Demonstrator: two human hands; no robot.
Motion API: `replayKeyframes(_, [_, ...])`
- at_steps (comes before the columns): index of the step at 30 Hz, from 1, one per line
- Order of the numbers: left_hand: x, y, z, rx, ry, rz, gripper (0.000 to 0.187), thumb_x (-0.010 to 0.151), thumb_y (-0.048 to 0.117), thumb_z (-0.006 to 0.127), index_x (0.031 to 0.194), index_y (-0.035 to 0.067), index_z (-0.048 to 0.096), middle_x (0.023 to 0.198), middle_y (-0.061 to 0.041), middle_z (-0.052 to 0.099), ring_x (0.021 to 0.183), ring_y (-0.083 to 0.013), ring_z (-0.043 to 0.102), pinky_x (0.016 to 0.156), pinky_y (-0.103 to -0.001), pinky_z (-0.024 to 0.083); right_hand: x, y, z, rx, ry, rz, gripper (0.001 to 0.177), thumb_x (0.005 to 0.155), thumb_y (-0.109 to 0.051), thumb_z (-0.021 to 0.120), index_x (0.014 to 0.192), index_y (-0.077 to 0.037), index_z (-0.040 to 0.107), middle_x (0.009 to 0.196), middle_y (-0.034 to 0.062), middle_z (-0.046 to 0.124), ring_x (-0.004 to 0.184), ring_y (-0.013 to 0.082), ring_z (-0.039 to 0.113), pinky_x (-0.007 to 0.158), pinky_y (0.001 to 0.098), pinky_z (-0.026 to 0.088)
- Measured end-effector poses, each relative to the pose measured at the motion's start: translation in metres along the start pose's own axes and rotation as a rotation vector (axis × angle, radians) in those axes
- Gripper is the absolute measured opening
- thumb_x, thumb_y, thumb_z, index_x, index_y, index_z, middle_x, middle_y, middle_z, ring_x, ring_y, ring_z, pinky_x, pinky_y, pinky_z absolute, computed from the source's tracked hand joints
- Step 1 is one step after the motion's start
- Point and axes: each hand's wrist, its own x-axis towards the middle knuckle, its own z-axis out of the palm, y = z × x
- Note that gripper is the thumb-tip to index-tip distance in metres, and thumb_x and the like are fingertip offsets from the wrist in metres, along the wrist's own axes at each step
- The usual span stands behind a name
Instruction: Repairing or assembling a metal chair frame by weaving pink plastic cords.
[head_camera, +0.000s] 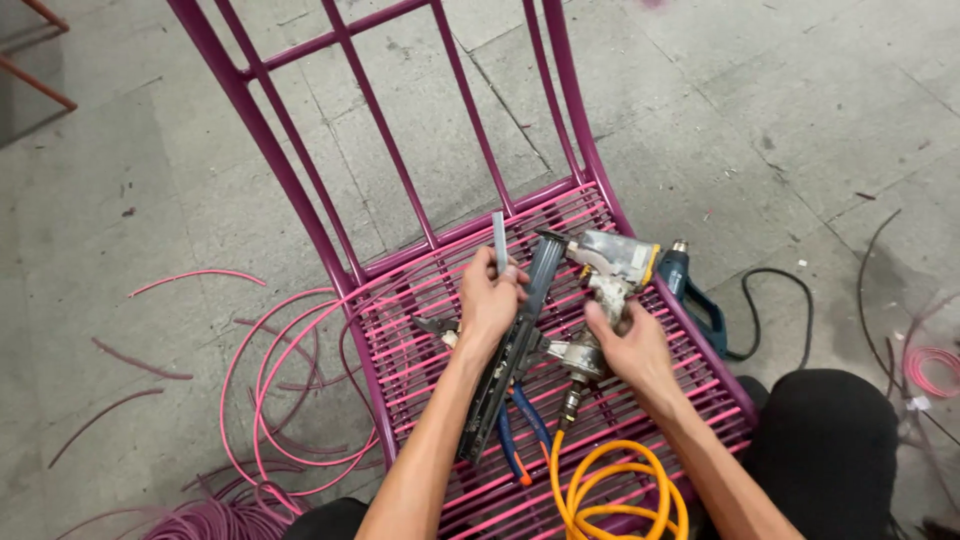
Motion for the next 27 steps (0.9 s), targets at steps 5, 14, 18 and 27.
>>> replayKeyframes(5, [0.002,0.003,-0.005,0.054,0.08,0.096,0.004,0.096,0.007,0.064,0.096,0.004,0.062,0.074,-0.003,0.067,0.065,-0.0074,0.06,0.061,-0.026,0.049,0.016,0.002,0.006,0.564,-0.004,0.081,0.038,0.077,-0.016,0.079,0.11,0.0,0.071,0.085,0.0069,0.071,0.073,0.0182,0.065,0.063,0.036,0.054])
replayKeyframes(14, [0.006,0.003,-0.018,0.002,0.076,-0.066,0.017,0.099,0.019,0.063,0.093,0.004,0.069,0.069,-0.002,0.066,0.057,-0.0071,0.054,0.051,-0.026,0.041,0.04,-0.073,-0.163,0.36,0.008,-0.246,0.016,0.098,-0.018,0.073,0.101,-0.003,0.068,0.08,0.0111,0.069,0.065,0.0212,0.067,0.057,0.0392,0.054])
replayKeyframes(18, [-0.002,0.006,-0.004,-0.003,0.018,-0.133,0.018,0.098,0.02,0.062,0.094,0.005,0.069,0.068,-0.003,0.067,0.052,-0.0075,0.052,0.046,-0.026,0.039,0.098,-0.099,-0.202,0.058,0.22,-0.198,0.023,0.1,-0.02,0.074,0.105,0.002,0.069,0.081,0.0152,0.068,0.067,0.0263,0.069,0.055,0.0442,0.055])
replayKeyframes(27, [-0.005,0.019,-0.01,0.017,-0.002,-0.075,0.015,0.097,0.019,0.066,0.094,0.004,0.068,0.068,-0.002,0.067,0.053,-0.0061,0.054,0.046,-0.025,0.041,0.154,-0.072,-0.199,-0.535,0.657,-0.216,0.039,0.083,-0.023,0.088,0.095,0.011,0.073,0.084,0.0246,0.071,0.071,0.0311,0.069,0.061,0.0434,0.054])
